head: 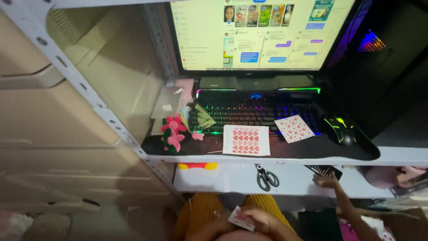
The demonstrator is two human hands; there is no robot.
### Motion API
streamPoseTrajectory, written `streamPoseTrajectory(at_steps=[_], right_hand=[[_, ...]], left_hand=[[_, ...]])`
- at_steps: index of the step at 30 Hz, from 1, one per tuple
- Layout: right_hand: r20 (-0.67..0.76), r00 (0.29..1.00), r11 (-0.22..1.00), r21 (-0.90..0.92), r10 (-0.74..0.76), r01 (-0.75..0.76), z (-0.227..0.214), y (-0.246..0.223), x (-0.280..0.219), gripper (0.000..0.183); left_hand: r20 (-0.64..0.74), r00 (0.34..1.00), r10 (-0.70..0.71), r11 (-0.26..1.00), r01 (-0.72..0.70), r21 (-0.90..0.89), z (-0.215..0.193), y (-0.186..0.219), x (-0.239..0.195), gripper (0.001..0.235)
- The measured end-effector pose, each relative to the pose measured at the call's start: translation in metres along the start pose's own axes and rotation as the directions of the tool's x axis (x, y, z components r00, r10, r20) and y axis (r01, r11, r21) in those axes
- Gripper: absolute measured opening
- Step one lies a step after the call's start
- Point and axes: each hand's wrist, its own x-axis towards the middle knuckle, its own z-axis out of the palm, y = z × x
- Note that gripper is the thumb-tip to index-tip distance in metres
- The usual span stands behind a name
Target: Cutting out heart-shaped stickers from a printed sheet using scissors and placing them into a small plastic bag.
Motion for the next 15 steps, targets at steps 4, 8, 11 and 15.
streamPoseTrajectory(at_steps=[4, 8, 11, 15], right_hand=[[-0.29, 0.812, 0.861, 0.135, 0.507, -0.49, -0.089, 0.06, 0.037, 0.027], [-0.283, 0.87, 0.914, 0.157, 0.405, -0.374, -0.086, 0.041, 0.022, 0.013], [-0.201, 0.894, 0.913, 0.167, 0.401, -0.372, -0.096, 0.04, 0.018, 0.02], [-0.289, 0.837, 0.858, 0.381, 0.464, -0.344, -0.111, 0.036, 0.013, 0.023]], left_hand=[[0.036, 0.991, -0.132, 0.949, 0.116, 0.294, 0.028, -0.029, 0.001, 0.045], [0.027, 0.978, -0.206, 0.854, 0.166, 0.493, 0.066, -0.168, 0.062, 0.05], [-0.019, 0.968, -0.25, 0.699, 0.194, 0.688, 0.056, -0.187, 0.062, 0.09], [-0.171, 0.897, -0.408, 0.766, 0.438, 0.471, 0.023, -0.173, 0.053, 0.083]])
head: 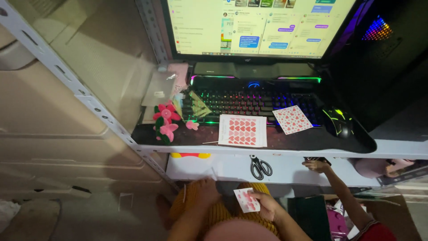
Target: Cutting out heart-shaped stickers from a printed sheet using scissors and placing them into a small plastic bag.
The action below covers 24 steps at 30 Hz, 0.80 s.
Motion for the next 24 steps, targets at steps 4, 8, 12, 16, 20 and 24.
streamPoseTrajectory(at_steps=[4, 8, 12, 16, 20, 24], right_hand=[[-0.018, 1.0, 0.999, 0.037, -0.022, 0.023, 0.007, -0.003, -0.011, 0.019], [0.031, 0.999, 0.999, 0.031, -0.042, 0.041, 0.005, -0.001, -0.008, 0.024], [0.002, 1.0, 0.997, 0.074, -0.028, 0.028, 0.01, -0.004, -0.014, 0.018], [-0.008, 0.998, 0.994, 0.094, -0.055, 0.055, 0.003, 0.001, -0.01, 0.018], [-0.033, 0.998, 0.996, 0.077, -0.051, 0.054, 0.006, -0.004, -0.018, 0.021], [-0.049, 0.977, 0.964, -0.18, -0.21, 0.198, 0.025, -0.006, -0.03, 0.028]], left_hand=[[-0.402, 0.906, 0.133, 0.963, -0.215, -0.165, 0.004, -0.021, 0.016, 0.011], [-0.452, 0.855, 0.256, 0.965, -0.255, 0.065, -0.018, -0.029, 0.006, 0.015], [-0.822, 0.371, 0.431, 0.902, -0.17, 0.396, -0.018, -0.041, 0.032, 0.03], [-0.501, 0.732, -0.461, 0.75, 0.021, -0.661, -0.027, -0.043, 0.066, 0.035], [-0.078, 0.948, -0.308, 0.897, 0.316, 0.308, -0.046, -0.046, 0.068, 0.039], [-0.249, 0.947, -0.203, 0.867, 0.056, -0.495, -0.054, -0.042, 0.043, 0.021]])
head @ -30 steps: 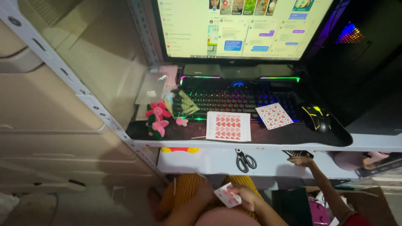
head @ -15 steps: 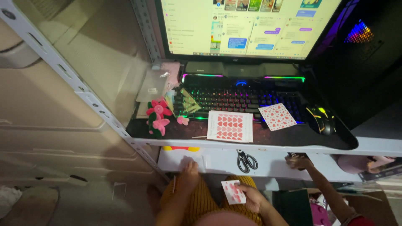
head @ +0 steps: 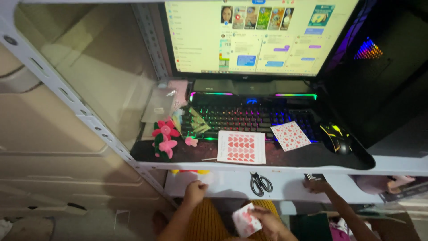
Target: Cutting out heart-shaped stickers from a printed sheet using scissors and placing them into a small plastic bag.
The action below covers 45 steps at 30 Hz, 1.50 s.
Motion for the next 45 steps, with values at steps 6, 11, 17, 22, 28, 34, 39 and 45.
streamPoseTrajectory(at_steps=[6, 11, 17, 22, 28, 34, 39, 45], right_hand=[[0.299, 0.927, 0.96, -0.094, -0.226, 0.265, 0.042, -0.019, -0.029, 0.018], [0.556, 0.626, 0.742, -0.023, -0.547, 0.67, 0.093, -0.071, -0.099, 0.014], [0.533, 0.516, 0.589, -0.041, -0.671, 0.807, 0.103, -0.099, -0.132, 0.016], [0.701, 0.429, 0.719, 0.173, -0.57, 0.673, 0.104, -0.114, -0.153, 0.033], [0.757, 0.429, 0.852, 0.321, -0.494, 0.414, 0.099, -0.11, -0.147, 0.031], [0.566, 0.6, 0.825, 0.399, -0.565, 0.401, 0.056, -0.116, -0.108, 0.021], [0.607, 0.474, 0.756, 0.374, -0.638, 0.538, 0.056, -0.151, -0.18, 0.02], [0.453, 0.55, 0.531, -0.181, -0.702, 0.828, 0.087, -0.137, -0.202, 0.009]], left_hand=[[-0.014, 0.993, 0.119, 0.859, -0.11, -0.5, -0.057, 0.099, -0.126, 0.014], [-0.18, 0.938, 0.297, 0.77, -0.347, -0.536, -0.09, 0.156, -0.186, 0.005], [0.096, 0.857, 0.506, 0.648, -0.305, -0.698, -0.119, 0.166, -0.181, 0.033], [0.08, 0.543, 0.836, 0.392, -0.488, -0.78, -0.176, 0.214, -0.185, 0.043], [0.174, 0.19, 0.966, 0.252, -0.841, -0.478, -0.208, 0.282, -0.206, 0.017], [0.158, 0.612, 0.775, 0.616, -0.674, -0.408, -0.197, 0.294, -0.198, 0.006], [0.258, 0.82, 0.511, 0.86, -0.49, -0.143, -0.211, 0.309, -0.198, 0.019], [0.331, 0.849, 0.412, 0.9, -0.436, -0.004, -0.208, 0.323, -0.2, 0.022]])
